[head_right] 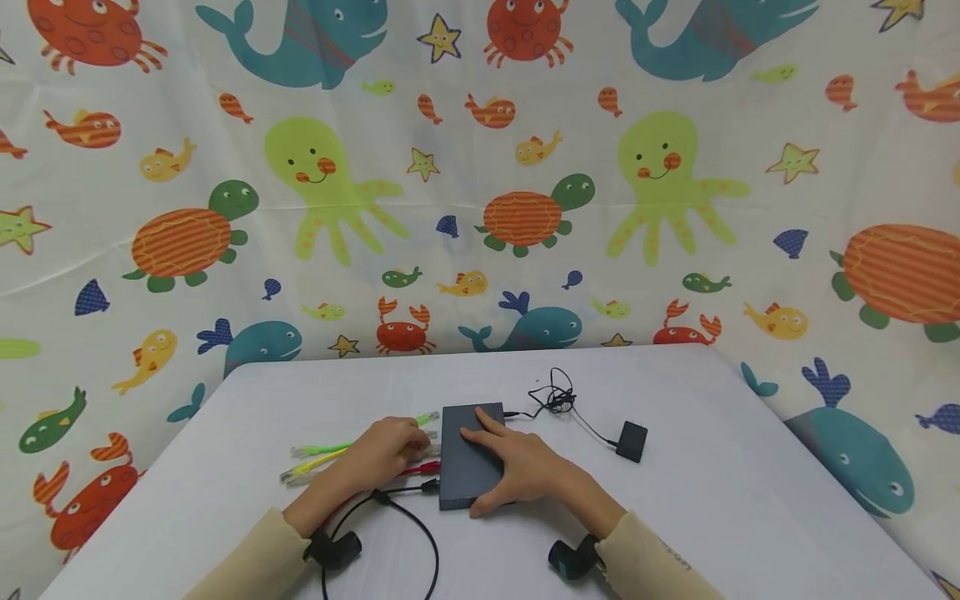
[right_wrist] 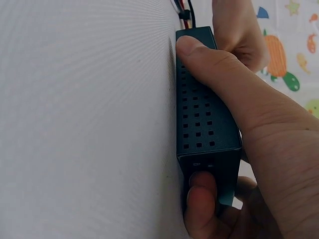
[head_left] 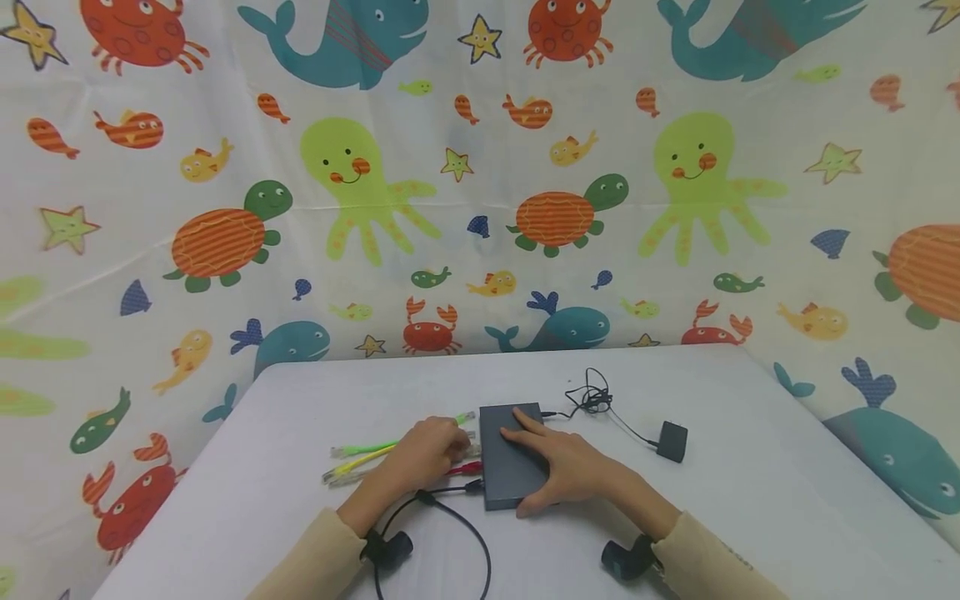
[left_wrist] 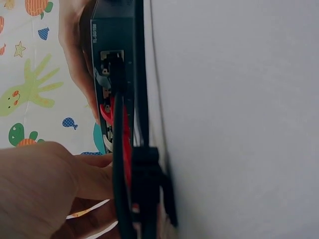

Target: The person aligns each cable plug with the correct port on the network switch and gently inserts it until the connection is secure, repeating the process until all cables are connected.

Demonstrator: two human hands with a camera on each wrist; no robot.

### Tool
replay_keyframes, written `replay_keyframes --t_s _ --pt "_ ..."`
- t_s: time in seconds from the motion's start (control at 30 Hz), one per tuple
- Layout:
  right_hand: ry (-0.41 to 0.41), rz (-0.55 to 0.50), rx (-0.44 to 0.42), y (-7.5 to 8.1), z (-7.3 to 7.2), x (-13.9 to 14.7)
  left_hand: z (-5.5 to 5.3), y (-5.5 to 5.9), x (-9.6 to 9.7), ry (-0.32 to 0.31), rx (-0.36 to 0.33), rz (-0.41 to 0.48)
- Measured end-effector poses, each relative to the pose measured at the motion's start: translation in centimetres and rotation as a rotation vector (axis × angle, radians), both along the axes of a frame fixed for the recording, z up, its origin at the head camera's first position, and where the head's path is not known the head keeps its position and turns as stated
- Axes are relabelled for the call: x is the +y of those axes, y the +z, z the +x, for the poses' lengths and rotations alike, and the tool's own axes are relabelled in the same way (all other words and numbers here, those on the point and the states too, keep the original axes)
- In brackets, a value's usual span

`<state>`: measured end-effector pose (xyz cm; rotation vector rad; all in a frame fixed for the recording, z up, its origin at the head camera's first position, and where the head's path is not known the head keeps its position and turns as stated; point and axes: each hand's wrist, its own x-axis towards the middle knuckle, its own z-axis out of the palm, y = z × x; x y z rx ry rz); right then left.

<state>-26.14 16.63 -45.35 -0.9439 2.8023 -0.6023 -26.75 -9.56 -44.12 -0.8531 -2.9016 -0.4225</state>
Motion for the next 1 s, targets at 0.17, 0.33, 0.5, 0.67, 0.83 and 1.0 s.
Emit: replay_keyframes --t_s 0.17,0.33,0.5,0.67,0.83,1.0 --pt "0.009 -0.003 -0.005 0.15 -0.08 0.28 -0.08 0.07 0.24 0.008 0.02 -0.006" --pt "0.014 -0.008 -0.006 0.23 -0.11 0.38 -0.09 0.06 0.5 0.01 0.021 -0.002" --pt "0.019 -0.01 -0.01 0.22 -0.21 0.44 -0.05 -0.12 0.66 0.006 0.027 -0.001" --pt "0.022 -0.009 -0.01 0.15 -0.45 0.57 -0.11 -0.18 0.76 0.004 0.047 -0.006" --pt "0.031 -0.01 -0.014 0.2 -0.63 0.65 -0.19 -0.13 0.84 -0.001 0.041 -0.01" --pt "0.04 -0.011 -0.015 0.33 -0.8 0.62 -0.33 -0.03 0.87 -0.002 0.033 -0.005"
